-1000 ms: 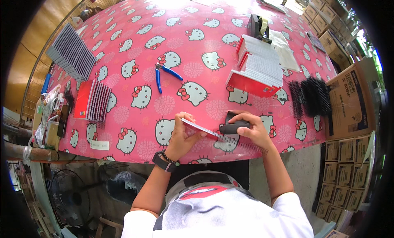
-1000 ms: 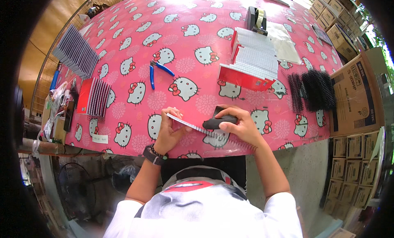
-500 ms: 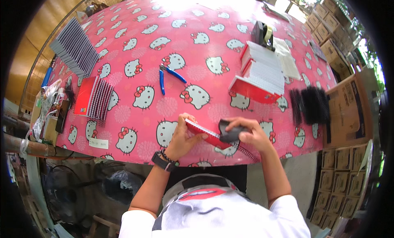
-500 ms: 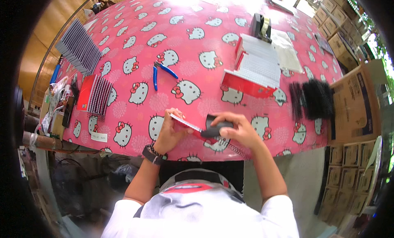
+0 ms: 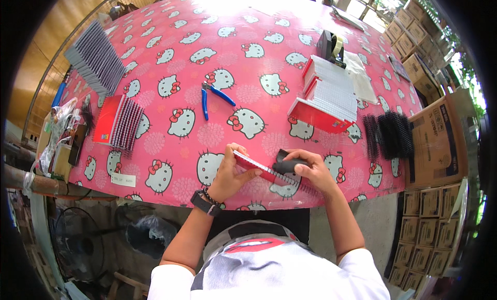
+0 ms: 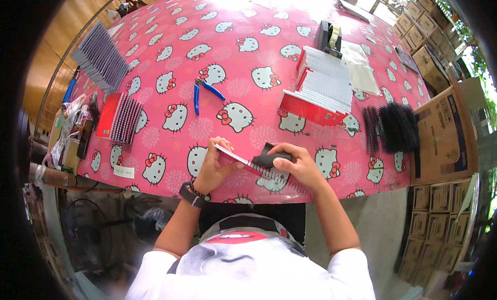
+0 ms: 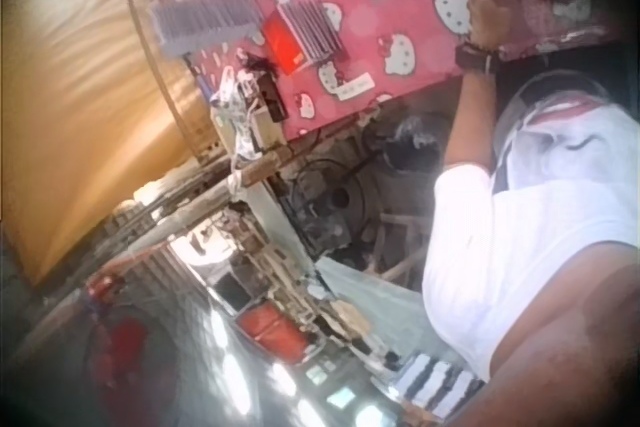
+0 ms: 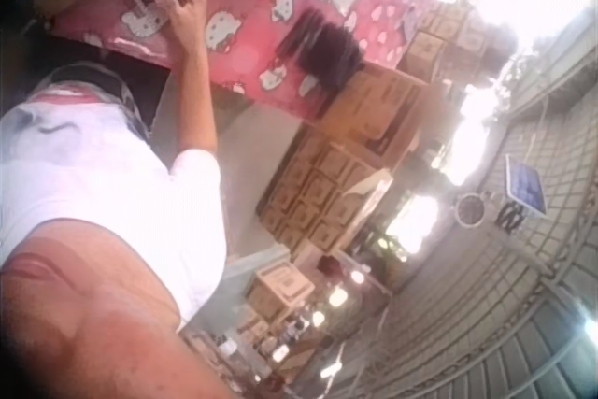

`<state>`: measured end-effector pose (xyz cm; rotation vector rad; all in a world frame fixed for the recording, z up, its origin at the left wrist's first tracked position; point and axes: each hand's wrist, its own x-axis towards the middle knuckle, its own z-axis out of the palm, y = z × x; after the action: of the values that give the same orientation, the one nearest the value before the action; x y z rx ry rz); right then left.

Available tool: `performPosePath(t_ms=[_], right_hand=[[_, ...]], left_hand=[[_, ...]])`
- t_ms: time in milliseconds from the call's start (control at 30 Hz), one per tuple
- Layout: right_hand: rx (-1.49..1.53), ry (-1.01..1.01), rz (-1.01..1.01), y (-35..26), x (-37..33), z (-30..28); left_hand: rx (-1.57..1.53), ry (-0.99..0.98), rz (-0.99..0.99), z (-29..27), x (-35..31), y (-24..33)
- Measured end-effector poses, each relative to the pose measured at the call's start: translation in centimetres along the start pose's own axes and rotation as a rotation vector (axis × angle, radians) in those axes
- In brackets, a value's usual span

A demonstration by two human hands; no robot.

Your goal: The person repeatedly picks up a red notebook and a black spiral binding, inserts the binding into the notebook spine, and places the assembled unit on a stack. The process is repeated multiple times at a table covered with a pink Hello Kitty tablecloth.

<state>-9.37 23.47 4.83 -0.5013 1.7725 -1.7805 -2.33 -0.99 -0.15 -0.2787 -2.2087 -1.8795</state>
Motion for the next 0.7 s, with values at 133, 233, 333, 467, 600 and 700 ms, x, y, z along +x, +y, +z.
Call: performPosePath(t_ms=[133, 233, 333, 467, 600, 700], right_hand=[[0.116, -0.093, -0.134, -1.5, -0.1, 1.3], [-0.237, 0.015, 0.063, -1.2, 0.7, 0.8], [0.275, -0.108, -0.244, -1.9, 0.3, 1.5], [-0.198, -0.044, 0.095, -1.4, 1.8, 1.1], [0.051, -0.221, -0.244, -1.4, 1.8, 1.7], [-0.115, -0.046, -0.04, -1.6, 1.7, 1.7]], left_hand=[[0.041, 0.007, 0.023, -0.2, -0.1, -0.1], [-0.015, -0.009, 0.027, -0.4, -0.2, -0.3], [-0.022, -0.027, 0.018, -0.3, 0.0, 0.0], [-0.03, -0.028, 0.014, -0.6, 0.1, 0.2], [-0.058, -0.034, -0.023, -0.3, 0.1, 0.7], [-0.08, -0.039, -0.039, -0.3, -0.1, 0.8]])
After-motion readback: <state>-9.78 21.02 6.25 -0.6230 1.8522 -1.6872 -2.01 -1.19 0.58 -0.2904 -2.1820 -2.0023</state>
